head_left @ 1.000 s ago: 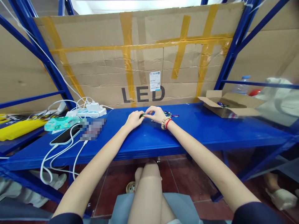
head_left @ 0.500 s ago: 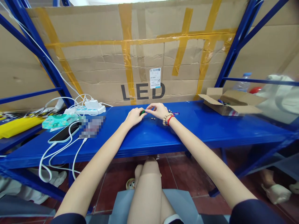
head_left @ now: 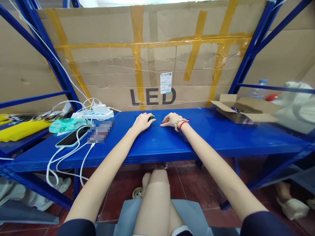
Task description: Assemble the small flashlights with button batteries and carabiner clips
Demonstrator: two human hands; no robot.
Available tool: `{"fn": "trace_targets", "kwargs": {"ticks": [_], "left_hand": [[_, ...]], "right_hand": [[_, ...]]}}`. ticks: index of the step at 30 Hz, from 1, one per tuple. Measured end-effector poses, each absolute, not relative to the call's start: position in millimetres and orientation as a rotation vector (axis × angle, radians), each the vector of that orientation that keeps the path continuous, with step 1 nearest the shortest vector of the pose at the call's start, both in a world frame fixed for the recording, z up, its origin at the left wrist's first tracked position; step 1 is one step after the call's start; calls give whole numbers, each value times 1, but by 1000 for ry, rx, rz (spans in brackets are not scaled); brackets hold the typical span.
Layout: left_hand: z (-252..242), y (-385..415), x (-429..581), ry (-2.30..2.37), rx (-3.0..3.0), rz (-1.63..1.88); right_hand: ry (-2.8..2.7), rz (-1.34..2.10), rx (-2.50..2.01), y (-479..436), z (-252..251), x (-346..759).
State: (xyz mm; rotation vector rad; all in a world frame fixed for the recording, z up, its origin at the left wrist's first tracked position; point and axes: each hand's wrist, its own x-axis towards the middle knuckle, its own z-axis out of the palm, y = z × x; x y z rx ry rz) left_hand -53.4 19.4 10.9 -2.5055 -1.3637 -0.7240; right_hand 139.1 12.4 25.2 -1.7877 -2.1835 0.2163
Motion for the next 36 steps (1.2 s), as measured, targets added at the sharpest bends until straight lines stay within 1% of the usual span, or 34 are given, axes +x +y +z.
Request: {"fn": "trace_targets", "kwargs": {"ticks": [11,19,36], "left_hand": [[8,23,-54,-1348,-2503,-708],[7,25,-54,-1337,-2522,-687],[8,24,-55,-1352,-2547,-711]], "right_hand": [[-2106,389,-1767,19,20,144],[-2071,449,-1777,22,18,143],[-2070,377,-1819,27,15,146]]}}
